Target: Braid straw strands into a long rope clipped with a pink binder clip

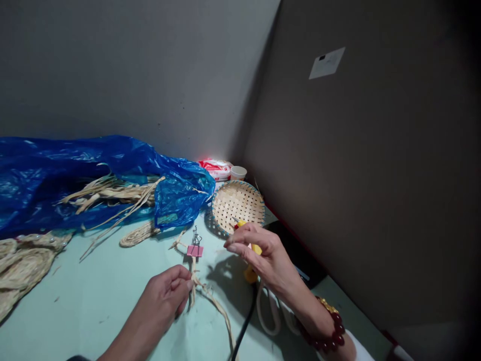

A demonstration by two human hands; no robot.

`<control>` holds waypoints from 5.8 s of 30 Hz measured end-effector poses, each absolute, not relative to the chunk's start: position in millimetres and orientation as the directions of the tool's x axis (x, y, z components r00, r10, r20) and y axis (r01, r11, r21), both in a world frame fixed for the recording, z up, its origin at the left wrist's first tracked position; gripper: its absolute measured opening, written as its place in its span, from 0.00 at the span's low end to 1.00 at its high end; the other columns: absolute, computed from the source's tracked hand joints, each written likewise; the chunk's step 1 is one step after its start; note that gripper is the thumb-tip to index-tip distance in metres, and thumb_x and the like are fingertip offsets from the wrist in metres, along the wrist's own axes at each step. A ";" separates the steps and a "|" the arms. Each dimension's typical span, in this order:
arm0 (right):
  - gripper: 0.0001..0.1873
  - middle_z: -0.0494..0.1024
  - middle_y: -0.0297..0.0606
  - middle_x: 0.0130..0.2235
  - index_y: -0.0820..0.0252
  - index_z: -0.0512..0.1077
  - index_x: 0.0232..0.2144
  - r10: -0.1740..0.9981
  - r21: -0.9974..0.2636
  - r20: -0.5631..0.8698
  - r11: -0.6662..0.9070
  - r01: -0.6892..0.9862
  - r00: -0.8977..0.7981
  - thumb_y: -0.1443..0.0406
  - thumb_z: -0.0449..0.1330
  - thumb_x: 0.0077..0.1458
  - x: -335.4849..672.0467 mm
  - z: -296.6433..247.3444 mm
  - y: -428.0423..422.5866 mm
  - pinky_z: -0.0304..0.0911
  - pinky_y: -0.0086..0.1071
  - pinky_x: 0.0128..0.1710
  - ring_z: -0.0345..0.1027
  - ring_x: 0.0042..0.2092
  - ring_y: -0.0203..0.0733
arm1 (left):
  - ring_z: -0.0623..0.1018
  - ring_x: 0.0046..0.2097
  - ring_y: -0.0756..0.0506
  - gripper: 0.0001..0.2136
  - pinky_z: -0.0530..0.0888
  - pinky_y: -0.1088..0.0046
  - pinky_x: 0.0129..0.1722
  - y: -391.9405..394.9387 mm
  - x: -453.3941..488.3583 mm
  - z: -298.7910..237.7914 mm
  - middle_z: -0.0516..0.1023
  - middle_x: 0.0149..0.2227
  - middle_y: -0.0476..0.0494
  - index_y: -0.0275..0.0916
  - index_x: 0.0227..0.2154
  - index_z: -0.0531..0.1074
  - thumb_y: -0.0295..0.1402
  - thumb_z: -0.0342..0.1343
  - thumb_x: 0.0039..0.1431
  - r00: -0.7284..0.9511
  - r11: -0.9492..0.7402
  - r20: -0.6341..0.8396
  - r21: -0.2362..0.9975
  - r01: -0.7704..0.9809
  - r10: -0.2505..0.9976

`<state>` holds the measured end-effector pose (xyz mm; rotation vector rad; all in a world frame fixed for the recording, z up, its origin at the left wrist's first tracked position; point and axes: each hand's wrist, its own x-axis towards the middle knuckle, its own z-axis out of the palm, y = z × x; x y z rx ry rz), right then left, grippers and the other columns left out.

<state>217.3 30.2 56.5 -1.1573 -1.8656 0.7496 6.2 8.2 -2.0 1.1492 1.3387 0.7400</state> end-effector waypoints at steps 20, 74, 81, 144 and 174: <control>0.12 0.77 0.39 0.32 0.54 0.68 0.34 0.911 -0.593 -0.120 0.252 0.765 -0.394 0.62 0.45 0.65 197.1 50.4 -30.8 0.59 0.33 0.28 0.69 0.29 0.41 | 0.53 0.17 0.57 0.11 0.48 0.81 0.16 4.3 3.4 3.6 0.63 0.17 0.58 0.38 0.29 0.68 0.39 0.60 0.51 0.169 0.428 -0.428 0.903 0.037 0.888; 0.08 0.67 0.28 0.18 0.58 0.60 0.23 0.861 -0.349 0.145 0.505 0.789 -0.487 0.74 0.52 0.50 189.1 25.9 -38.0 0.41 0.32 0.20 0.54 0.18 0.31 | 0.56 0.18 0.58 0.16 0.48 0.80 0.18 9.0 1.4 11.1 0.70 0.20 0.50 0.34 0.33 0.75 0.38 0.67 0.42 0.088 0.532 -0.526 0.845 -0.064 0.846; 0.09 0.66 0.28 0.15 0.59 0.67 0.24 0.862 -0.337 0.265 0.502 0.796 -0.432 0.75 0.50 0.45 173.6 18.0 -32.3 0.38 0.33 0.18 0.52 0.16 0.32 | 0.56 0.17 0.57 0.19 0.49 0.78 0.18 7.3 2.8 12.8 0.66 0.18 0.53 0.32 0.39 0.78 0.38 0.66 0.44 0.073 0.539 -0.536 0.841 -0.036 0.841; 0.11 0.70 0.30 0.25 0.63 0.72 0.31 0.926 -0.827 -0.101 0.124 0.549 -0.363 0.63 0.54 0.61 172.4 25.9 15.2 0.52 0.26 0.25 0.59 0.26 0.31 | 0.53 0.19 0.55 0.08 0.47 0.79 0.17 4.4 2.3 9.3 0.61 0.17 0.57 0.39 0.29 0.75 0.38 0.63 0.49 0.019 0.376 -0.382 0.917 0.130 0.924; 0.11 0.67 0.38 0.25 0.62 0.67 0.26 0.690 -0.059 0.524 0.615 0.787 -0.500 0.77 0.51 0.56 149.5 6.3 -21.3 0.49 0.37 0.32 0.55 0.28 0.43 | 0.69 0.22 0.50 0.09 0.65 0.76 0.24 6.3 9.3 11.6 0.70 0.16 0.53 0.38 0.19 0.69 0.38 0.60 0.39 0.045 0.301 -0.310 0.942 0.147 0.950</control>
